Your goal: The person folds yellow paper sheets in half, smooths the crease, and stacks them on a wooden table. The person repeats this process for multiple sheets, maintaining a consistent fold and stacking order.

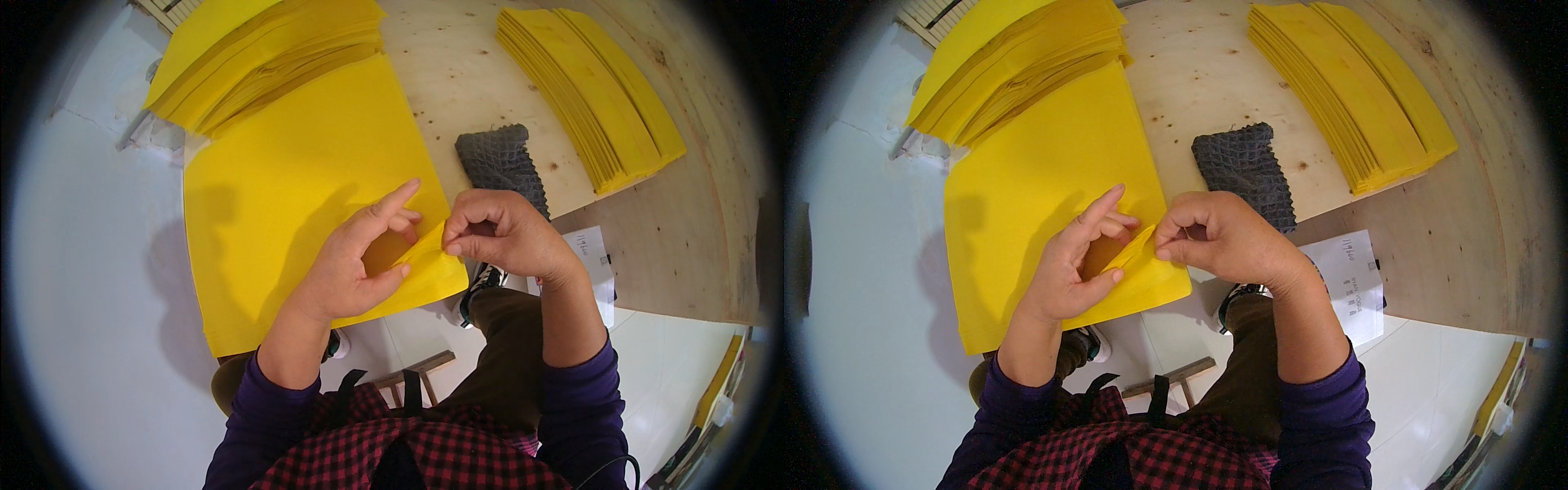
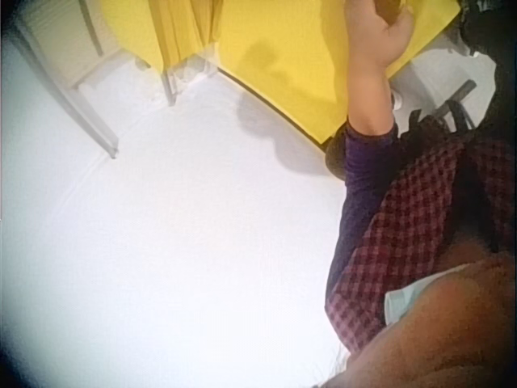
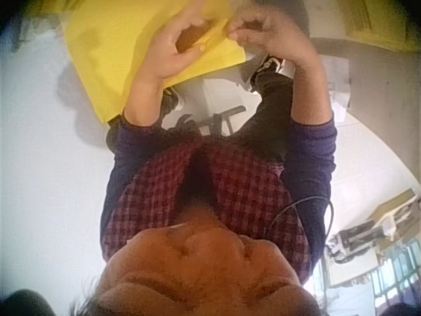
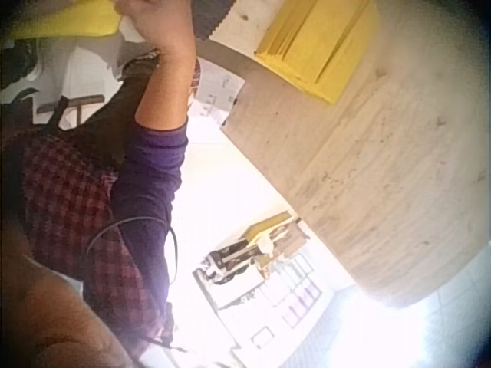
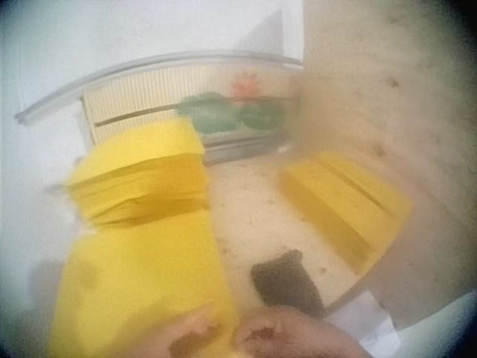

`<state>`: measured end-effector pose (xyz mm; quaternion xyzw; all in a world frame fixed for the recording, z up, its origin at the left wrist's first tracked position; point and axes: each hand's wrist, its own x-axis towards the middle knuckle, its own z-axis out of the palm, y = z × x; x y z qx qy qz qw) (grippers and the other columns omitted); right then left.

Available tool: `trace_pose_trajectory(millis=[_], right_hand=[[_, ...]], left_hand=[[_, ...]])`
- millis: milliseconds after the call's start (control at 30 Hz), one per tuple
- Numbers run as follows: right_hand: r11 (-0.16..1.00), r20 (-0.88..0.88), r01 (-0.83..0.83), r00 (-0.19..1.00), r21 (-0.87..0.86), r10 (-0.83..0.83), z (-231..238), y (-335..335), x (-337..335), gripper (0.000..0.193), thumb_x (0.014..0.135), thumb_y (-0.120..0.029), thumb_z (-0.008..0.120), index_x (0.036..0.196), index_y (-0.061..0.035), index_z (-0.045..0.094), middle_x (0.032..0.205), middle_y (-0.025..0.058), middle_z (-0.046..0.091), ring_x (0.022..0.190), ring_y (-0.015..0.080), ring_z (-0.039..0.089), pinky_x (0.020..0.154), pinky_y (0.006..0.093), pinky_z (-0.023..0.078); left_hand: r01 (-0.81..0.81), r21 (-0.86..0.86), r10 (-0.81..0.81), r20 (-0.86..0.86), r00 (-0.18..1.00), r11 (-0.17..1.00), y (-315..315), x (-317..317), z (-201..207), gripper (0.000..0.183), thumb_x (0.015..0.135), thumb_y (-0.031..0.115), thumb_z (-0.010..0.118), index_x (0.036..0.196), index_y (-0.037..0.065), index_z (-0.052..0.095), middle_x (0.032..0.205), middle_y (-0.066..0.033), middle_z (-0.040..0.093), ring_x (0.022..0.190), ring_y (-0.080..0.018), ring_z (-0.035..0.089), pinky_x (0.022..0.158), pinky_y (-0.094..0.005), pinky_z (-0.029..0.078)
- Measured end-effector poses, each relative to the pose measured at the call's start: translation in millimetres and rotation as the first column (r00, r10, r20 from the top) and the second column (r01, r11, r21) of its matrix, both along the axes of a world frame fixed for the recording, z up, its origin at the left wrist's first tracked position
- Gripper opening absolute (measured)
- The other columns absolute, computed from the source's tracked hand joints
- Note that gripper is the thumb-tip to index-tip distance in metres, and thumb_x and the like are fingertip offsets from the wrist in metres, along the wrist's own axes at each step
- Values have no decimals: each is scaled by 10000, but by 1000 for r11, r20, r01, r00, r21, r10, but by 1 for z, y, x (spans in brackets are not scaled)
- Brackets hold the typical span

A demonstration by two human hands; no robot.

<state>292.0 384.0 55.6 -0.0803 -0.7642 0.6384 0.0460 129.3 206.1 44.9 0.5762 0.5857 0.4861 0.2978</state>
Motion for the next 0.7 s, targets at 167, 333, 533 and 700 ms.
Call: trace_pose_trajectory(millis=[167,333,533,700], right_hand=[[1000,-30,22,999,19,-21,4,-2,-2,90,817,-43,704,838,6,632,746,23,574,704,96,550,647,243,451],[999,4,49,999,-14,-49,7,-5,-3,118,802,-50,735,813,-17,622,765,-3,537,708,90,514,635,237,422],[997,-39,74,997,5,-73,9,-7,-5,120,803,-50,734,809,-20,618,770,-8,534,703,78,515,625,229,421],[996,-40,80,996,-35,-82,10,-8,-6,106,814,-43,726,819,-19,623,778,-10,538,704,71,514,623,221,420]], left_hand=[[9,-2,-9,-3,1000,1000,0,0,1,816,689,-3,633,1443,-41,322,1017,-75,575,1111,-244,552,1052,-371,341],[47,36,-48,16,999,998,-1,0,1,906,650,72,727,1453,-16,319,1050,-77,568,1122,-253,547,1048,-375,341],[46,47,-42,-81,996,998,-1,2,2,1043,558,119,815,1464,19,307,1088,-84,551,1133,-258,531,1036,-380,349],[47,69,-37,-147,988,997,-2,2,1,959,597,32,746,1460,66,328,1200,-136,518,1061,-279,534,992,-372,398]])
